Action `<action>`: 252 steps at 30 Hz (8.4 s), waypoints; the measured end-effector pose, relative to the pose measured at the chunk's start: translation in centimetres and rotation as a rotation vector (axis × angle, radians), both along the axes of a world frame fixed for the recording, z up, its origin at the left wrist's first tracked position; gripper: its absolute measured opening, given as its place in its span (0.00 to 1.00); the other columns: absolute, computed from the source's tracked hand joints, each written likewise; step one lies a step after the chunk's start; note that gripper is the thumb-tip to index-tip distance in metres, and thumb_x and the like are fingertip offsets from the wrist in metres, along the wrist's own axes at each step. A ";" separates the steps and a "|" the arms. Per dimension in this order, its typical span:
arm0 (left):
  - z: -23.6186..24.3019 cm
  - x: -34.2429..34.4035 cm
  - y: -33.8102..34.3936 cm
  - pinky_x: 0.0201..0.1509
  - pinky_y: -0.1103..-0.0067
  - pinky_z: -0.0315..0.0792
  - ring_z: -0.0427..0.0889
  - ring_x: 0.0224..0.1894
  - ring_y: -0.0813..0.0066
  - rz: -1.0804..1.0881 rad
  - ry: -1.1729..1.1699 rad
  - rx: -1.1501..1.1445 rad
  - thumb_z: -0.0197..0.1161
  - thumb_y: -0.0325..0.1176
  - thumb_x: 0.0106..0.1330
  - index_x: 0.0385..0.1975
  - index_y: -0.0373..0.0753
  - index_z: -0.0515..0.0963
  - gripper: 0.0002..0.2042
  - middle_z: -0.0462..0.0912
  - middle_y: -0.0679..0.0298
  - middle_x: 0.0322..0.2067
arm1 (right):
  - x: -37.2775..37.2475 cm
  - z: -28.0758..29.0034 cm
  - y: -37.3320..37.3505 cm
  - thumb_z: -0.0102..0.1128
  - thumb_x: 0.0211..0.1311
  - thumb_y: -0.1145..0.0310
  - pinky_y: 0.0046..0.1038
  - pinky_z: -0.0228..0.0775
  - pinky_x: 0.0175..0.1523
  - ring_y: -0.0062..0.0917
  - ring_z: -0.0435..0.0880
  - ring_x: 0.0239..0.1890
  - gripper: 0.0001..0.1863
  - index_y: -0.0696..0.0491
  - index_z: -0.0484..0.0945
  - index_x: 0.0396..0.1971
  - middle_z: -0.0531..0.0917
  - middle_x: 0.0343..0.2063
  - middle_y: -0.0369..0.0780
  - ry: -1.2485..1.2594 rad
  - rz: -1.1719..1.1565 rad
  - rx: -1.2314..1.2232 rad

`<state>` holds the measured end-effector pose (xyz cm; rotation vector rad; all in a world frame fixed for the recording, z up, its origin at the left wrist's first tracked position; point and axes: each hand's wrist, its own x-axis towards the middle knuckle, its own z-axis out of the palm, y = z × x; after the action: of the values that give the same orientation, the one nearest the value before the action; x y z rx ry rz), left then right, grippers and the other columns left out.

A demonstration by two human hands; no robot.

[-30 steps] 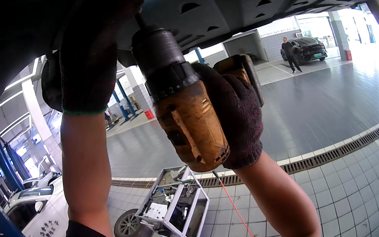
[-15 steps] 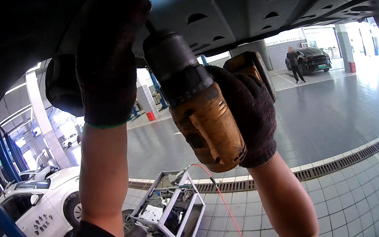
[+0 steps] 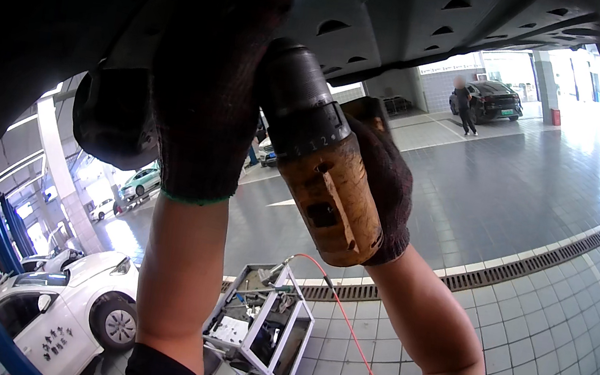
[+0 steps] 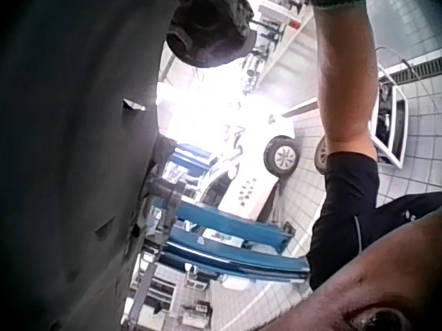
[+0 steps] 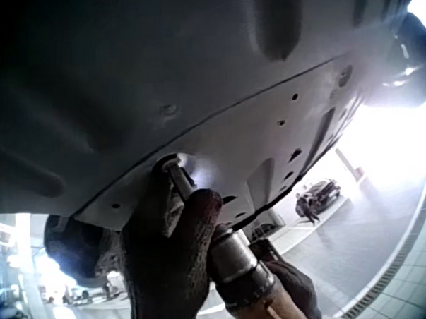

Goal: The person uses a cordless impact wrench to tighten bolts on the underside of a car. They repeatedly walk to a nearby tool cart to pick up bolts and attach them to the wrench before returning to the car to install them.

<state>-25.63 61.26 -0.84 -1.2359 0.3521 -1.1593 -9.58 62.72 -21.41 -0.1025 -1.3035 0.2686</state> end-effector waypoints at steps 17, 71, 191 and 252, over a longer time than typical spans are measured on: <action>-2.5 0.3 -7.1 0.51 0.67 0.80 0.89 0.45 0.56 -0.412 -0.113 -0.946 0.74 0.40 0.60 0.43 0.31 0.85 0.19 0.89 0.50 0.40 | -1.5 -0.2 -0.6 0.57 0.73 0.71 0.27 0.83 0.53 0.27 0.86 0.48 0.16 0.56 0.73 0.58 0.82 0.50 0.43 -0.006 -0.128 0.049; -87.4 -36.5 6.7 0.62 0.60 0.75 0.82 0.57 0.49 0.744 -0.483 -2.938 0.62 0.55 0.64 0.56 0.41 0.81 0.28 0.84 0.48 0.54 | -0.4 -47.8 3.7 0.73 0.65 0.63 0.31 0.76 0.48 0.23 0.81 0.41 0.20 0.53 0.77 0.51 0.81 0.39 0.36 -0.238 -0.382 -1.367; -1.6 68.6 -23.9 0.47 0.76 0.82 0.86 0.48 0.72 -0.971 0.542 -1.111 0.61 0.42 0.77 0.57 0.42 0.81 0.16 0.87 0.64 0.48 | 66.5 0.5 -26.6 0.75 0.61 0.62 0.39 0.77 0.61 0.39 0.85 0.53 0.26 0.57 0.80 0.57 0.85 0.51 0.47 -0.020 -0.745 0.255; -1.2 67.9 -28.1 0.47 0.71 0.81 0.87 0.42 0.63 -1.107 0.454 -1.304 0.64 0.31 0.72 0.46 0.37 0.84 0.08 0.86 0.58 0.43 | 66.5 -0.5 -30.9 0.65 0.71 0.71 0.26 0.81 0.59 0.30 0.85 0.55 0.20 0.56 0.75 0.60 0.83 0.55 0.45 -0.039 0.061 0.328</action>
<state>42.30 33.14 -2.09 -2.6313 0.7077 -2.1928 56.89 31.78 -21.94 0.2115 -1.3744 0.1022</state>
